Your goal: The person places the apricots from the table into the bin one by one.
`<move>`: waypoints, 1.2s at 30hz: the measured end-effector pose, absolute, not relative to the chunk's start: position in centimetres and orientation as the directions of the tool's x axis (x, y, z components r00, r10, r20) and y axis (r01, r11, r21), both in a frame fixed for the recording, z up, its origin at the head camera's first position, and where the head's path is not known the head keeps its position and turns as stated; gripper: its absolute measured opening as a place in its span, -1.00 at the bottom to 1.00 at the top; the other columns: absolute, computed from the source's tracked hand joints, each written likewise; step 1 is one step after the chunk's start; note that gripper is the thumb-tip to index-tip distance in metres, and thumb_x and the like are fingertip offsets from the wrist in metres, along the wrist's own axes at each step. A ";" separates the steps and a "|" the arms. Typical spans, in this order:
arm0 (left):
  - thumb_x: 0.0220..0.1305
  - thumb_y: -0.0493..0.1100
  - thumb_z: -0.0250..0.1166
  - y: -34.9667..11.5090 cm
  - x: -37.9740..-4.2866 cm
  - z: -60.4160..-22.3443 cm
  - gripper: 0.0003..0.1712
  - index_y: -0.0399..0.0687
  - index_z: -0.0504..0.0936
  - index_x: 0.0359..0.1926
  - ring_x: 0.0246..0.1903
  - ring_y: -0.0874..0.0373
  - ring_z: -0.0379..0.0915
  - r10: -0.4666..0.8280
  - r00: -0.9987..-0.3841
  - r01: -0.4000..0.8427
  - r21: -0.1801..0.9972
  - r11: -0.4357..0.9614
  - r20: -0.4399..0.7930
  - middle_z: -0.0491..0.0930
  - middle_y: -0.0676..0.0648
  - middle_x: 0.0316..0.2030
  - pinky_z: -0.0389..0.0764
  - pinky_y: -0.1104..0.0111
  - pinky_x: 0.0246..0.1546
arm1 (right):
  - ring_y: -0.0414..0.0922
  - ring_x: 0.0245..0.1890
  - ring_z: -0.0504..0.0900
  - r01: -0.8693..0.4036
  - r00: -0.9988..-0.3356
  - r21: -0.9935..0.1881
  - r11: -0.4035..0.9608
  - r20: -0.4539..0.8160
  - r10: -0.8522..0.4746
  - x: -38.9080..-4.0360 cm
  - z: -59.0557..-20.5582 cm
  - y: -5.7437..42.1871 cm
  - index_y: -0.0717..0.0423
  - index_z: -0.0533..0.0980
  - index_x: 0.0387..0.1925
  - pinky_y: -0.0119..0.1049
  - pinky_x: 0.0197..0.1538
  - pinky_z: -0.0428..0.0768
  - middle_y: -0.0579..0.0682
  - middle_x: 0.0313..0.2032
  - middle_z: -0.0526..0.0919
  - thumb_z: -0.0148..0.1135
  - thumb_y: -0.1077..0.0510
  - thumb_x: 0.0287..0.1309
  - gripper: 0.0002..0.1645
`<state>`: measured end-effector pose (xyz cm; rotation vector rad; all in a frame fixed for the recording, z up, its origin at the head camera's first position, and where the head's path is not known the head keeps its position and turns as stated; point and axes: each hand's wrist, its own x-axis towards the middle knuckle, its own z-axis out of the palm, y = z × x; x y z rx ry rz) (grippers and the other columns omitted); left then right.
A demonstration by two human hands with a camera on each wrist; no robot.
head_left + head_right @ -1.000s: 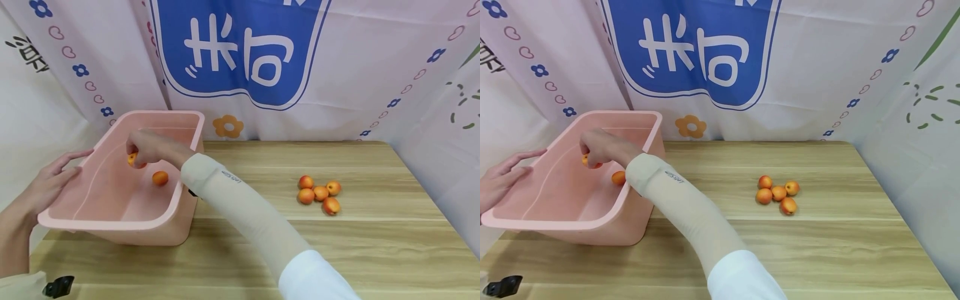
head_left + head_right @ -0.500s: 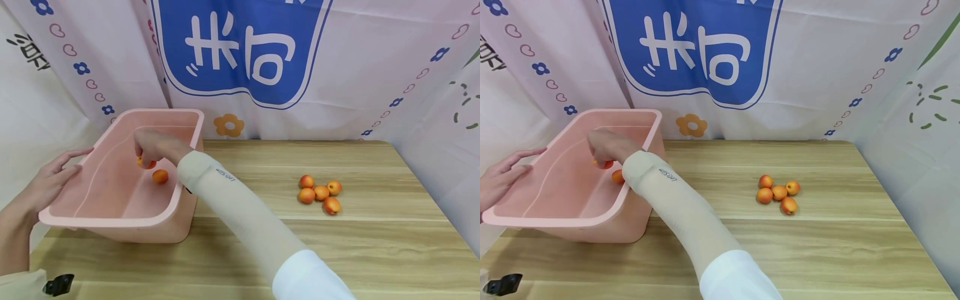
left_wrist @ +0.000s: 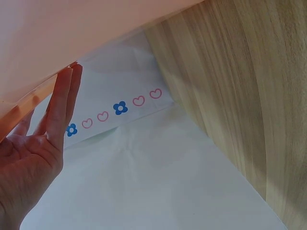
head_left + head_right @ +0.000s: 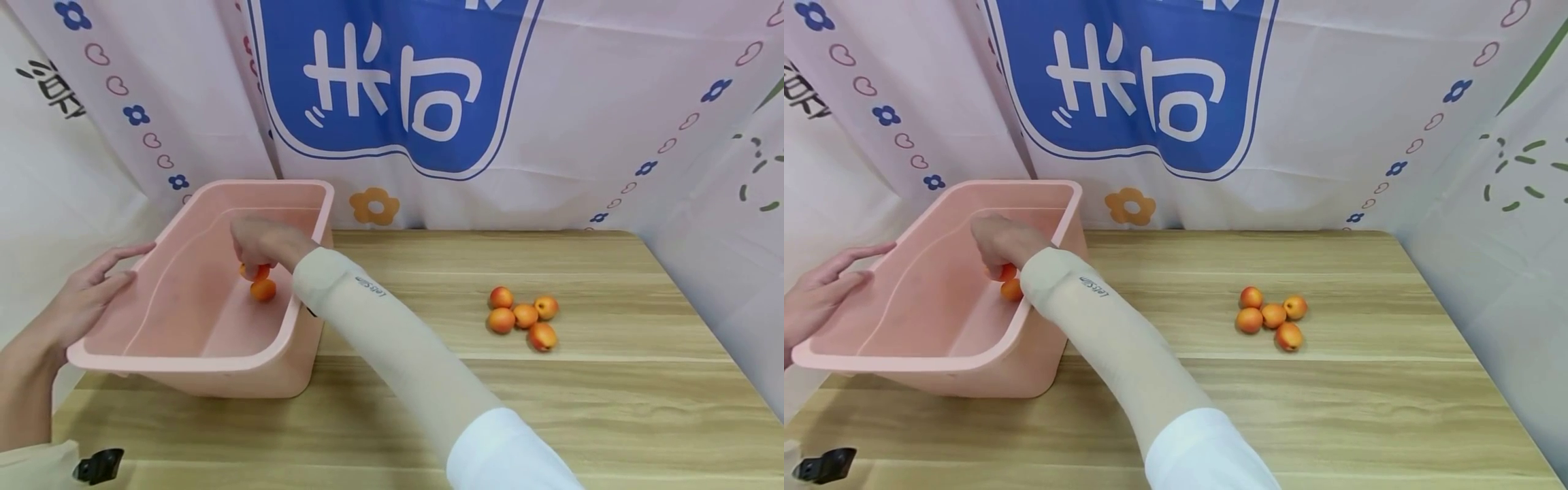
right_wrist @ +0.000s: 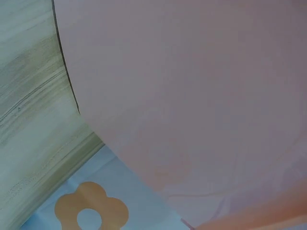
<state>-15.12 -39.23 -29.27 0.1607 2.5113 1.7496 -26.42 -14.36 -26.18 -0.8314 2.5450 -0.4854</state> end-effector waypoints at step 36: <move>0.68 -0.21 -0.09 -39.2 -15.1 -29.3 -0.47 0.62 0.52 0.26 -0.53 0.12 0.72 0.136 -0.990 0.019 0.957 0.288 -0.021 0.74 0.23 -0.26 0.70 0.30 -0.62 | -0.22 -0.10 0.60 -0.722 -0.510 -0.572 0.389 0.060 -0.858 -23.3 -24.4 -9.4 0.16 0.69 0.06 -0.65 -0.08 0.55 -0.04 -0.10 0.69 0.41 0.27 0.29 -0.69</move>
